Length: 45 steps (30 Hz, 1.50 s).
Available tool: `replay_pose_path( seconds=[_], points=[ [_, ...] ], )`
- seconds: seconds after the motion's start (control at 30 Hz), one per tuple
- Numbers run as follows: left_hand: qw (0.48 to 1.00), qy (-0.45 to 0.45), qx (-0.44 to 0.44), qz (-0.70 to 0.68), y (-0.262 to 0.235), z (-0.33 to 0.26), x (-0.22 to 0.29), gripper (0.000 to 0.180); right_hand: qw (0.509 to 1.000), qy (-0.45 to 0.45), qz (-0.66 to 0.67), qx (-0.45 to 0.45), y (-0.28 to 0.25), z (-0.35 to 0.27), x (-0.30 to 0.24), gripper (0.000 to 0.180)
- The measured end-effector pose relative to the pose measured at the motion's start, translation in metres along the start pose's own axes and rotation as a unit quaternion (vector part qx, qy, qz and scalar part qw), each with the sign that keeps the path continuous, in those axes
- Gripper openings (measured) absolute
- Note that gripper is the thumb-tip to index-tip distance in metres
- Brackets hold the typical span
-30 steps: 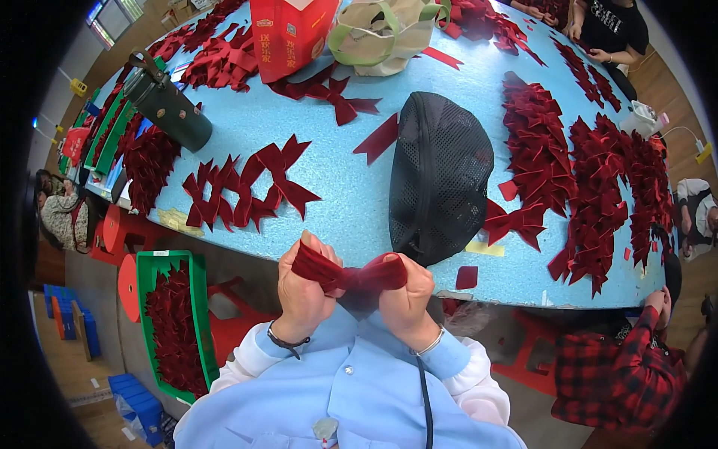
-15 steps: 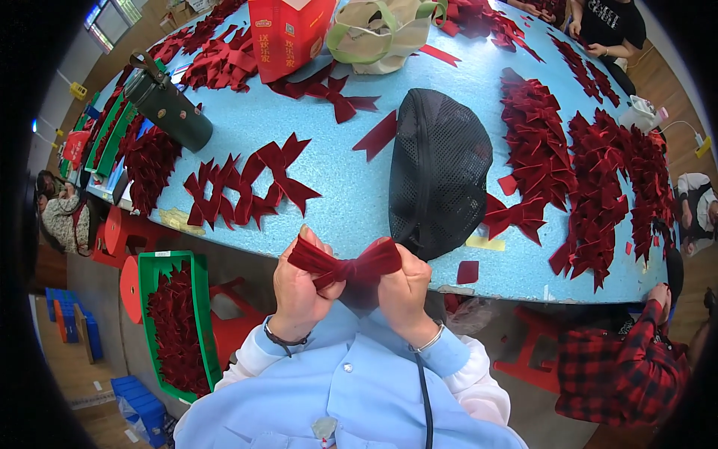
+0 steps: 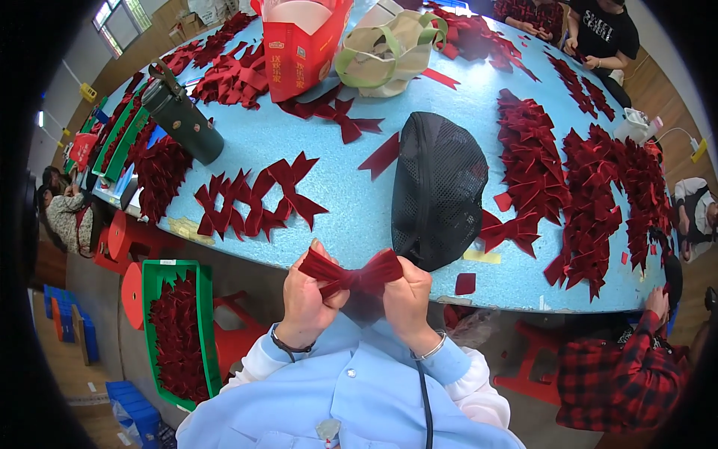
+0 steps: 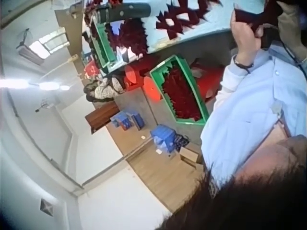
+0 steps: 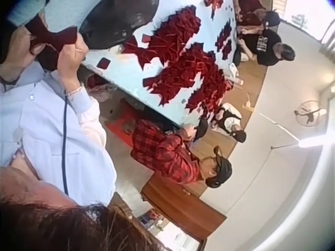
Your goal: Assembling red fabric strips into decorative ribbon bows at a workshop table.
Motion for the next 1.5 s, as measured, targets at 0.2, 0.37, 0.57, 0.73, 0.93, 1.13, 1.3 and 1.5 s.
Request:
replay_pose_path(
  seconds=[0.2, 0.37, 0.57, 0.73, 0.93, 1.13, 1.3, 1.5],
  points=[
    [0.999, 0.021, 0.04, 0.021, 0.007, 0.002, 0.015, 0.029, 1.0, 0.005, -0.009, -0.028, 0.015, 0.013, -0.013, 0.024],
    [0.993, 0.008, -0.049, 0.112, 0.003, 0.003, 0.021, 0.023, 0.998, 0.03, -0.043, -0.021, 0.01, 0.019, -0.016, 0.024],
    [0.941, 0.057, -0.068, 0.325, 0.0, 0.001, 0.04, 0.026, 0.999, 0.001, -0.042, -0.031, 0.006, 0.024, -0.017, 0.024],
    [0.929, 0.012, -0.117, 0.35, -0.005, -0.012, 0.063, 0.044, 0.992, -0.032, -0.114, -0.05, 0.012, 0.019, -0.006, 0.022],
    [0.879, 0.024, -0.181, 0.44, -0.03, -0.026, 0.121, 0.046, 0.981, -0.082, -0.146, -0.095, 0.034, 0.01, -0.005, 0.022],
    [0.864, 0.022, -0.142, 0.483, -0.024, -0.025, 0.14, 0.03, 0.981, 0.003, -0.126, -0.145, 0.071, -0.002, 0.008, 0.023],
    [0.743, -0.101, -0.234, 0.619, -0.014, -0.021, 0.124, 0.022, 0.973, -0.038, -0.174, -0.147, 0.093, -0.006, 0.013, 0.023],
    [0.786, -0.209, -0.183, 0.552, -0.03, -0.019, 0.129, 0.02, 0.961, -0.047, -0.199, -0.187, 0.104, 0.007, 0.02, 0.018]
  ],
)
Point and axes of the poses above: each hand's wrist, its own z-axis towards the middle knuckle, its own y-axis out of the palm, x = y × z, the point moved 5 cm from there along z, towards the middle knuckle, and after that the axes turned 10 degrees about -z, right-handed, at the moved point
